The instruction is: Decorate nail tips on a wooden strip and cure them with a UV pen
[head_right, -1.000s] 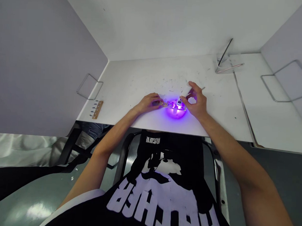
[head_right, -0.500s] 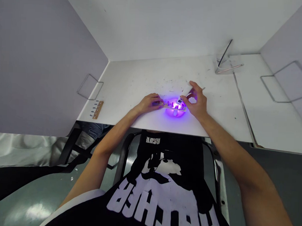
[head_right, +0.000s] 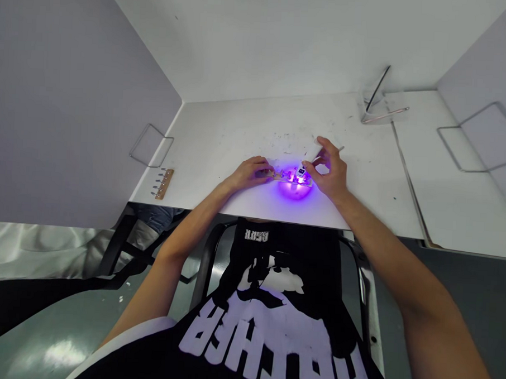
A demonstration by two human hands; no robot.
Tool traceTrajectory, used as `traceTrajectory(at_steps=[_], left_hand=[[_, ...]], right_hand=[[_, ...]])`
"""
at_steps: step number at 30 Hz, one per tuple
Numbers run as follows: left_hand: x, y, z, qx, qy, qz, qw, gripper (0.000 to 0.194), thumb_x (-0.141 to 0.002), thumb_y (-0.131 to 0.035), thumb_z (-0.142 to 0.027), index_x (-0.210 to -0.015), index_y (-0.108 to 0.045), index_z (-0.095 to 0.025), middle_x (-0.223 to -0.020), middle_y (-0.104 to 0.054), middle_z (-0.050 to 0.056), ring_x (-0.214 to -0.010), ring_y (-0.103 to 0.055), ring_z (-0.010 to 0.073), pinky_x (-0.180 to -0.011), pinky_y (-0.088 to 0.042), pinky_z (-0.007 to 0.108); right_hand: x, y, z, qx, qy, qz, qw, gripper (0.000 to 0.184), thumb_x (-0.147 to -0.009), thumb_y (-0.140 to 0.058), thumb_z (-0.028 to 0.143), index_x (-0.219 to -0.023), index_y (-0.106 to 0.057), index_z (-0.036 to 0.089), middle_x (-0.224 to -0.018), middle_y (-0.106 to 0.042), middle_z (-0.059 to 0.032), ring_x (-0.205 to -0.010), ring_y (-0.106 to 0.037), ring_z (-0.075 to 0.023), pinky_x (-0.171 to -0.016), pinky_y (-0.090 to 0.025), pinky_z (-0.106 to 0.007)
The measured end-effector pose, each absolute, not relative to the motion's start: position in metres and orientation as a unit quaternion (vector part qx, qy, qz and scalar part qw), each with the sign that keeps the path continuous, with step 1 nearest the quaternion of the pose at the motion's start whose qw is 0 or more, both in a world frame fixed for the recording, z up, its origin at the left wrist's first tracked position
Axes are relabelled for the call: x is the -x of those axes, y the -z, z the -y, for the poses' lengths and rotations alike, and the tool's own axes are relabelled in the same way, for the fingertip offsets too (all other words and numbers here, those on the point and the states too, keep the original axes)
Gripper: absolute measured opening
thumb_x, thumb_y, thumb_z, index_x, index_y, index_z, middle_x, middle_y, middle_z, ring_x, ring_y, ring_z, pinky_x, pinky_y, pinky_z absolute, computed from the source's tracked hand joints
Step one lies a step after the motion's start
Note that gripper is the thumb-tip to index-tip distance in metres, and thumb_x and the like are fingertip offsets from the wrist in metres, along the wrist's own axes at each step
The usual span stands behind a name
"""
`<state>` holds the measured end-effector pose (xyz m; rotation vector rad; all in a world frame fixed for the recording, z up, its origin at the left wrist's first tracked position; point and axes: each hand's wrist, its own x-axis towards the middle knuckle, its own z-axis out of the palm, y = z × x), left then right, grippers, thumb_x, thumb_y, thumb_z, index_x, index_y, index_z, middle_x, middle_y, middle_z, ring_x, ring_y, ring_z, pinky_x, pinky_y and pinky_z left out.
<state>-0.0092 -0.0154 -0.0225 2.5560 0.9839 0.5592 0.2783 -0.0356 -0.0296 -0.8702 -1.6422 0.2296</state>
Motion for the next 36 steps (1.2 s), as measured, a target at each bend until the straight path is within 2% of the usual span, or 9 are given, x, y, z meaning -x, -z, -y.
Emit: traceTrajectory(at_steps=[9, 16, 23, 36], left_hand=[[0.0089, 0.0213, 0.0168, -0.903, -0.193, -0.349, 0.161, 0.034, -0.096, -0.058, -0.048, -0.114, -0.071, -0.022, -0.105, -0.067, 0.007, -0.095, -0.061, 0.0172, -0.083, -0.050, 0.031], [0.0083, 0.0222, 0.0167, -0.904, -0.197, -0.349, 0.149, 0.034, -0.097, -0.057, -0.047, -0.113, -0.072, -0.022, -0.104, -0.068, 0.007, -0.093, -0.061, 0.0168, -0.080, -0.049, 0.030], [0.0089, 0.0202, 0.0174, -0.901, -0.197, -0.348, 0.168, 0.035, -0.096, -0.057, -0.048, -0.114, -0.071, -0.022, -0.106, -0.068, 0.007, -0.097, -0.062, 0.0176, -0.085, -0.050, 0.031], [0.0090, 0.0212, 0.0173, -0.896, -0.200, -0.354, 0.181, 0.032, -0.095, -0.059, -0.046, -0.115, -0.071, -0.023, -0.110, -0.068, 0.007, -0.101, -0.062, 0.0185, -0.089, -0.051, 0.033]], right_hand=[[-0.2781, 0.0319, 0.0328, 0.395, -0.084, 0.699, 0.590, 0.072, -0.080, -0.076, 0.052, -0.143, -0.045, 0.038, -0.099, -0.066, -0.0019, -0.069, -0.065, -0.0149, -0.063, -0.065, -0.035], [-0.2774, 0.0312, 0.0328, 0.404, -0.078, 0.696, 0.588, 0.065, -0.083, -0.072, 0.052, -0.141, -0.046, 0.036, -0.115, -0.066, -0.0040, -0.073, -0.066, -0.0135, -0.066, -0.067, -0.033], [-0.2791, 0.0326, 0.0350, 0.430, -0.092, 0.696, 0.567, 0.073, -0.079, -0.074, 0.059, -0.141, -0.045, 0.033, -0.102, -0.067, -0.0031, -0.072, -0.066, -0.0151, -0.069, -0.067, -0.036], [-0.2773, 0.0299, 0.0360, 0.404, -0.105, 0.698, 0.581, 0.075, -0.077, -0.076, 0.061, -0.141, -0.045, 0.036, -0.097, -0.068, -0.0022, -0.071, -0.068, -0.0170, -0.066, -0.067, -0.038]])
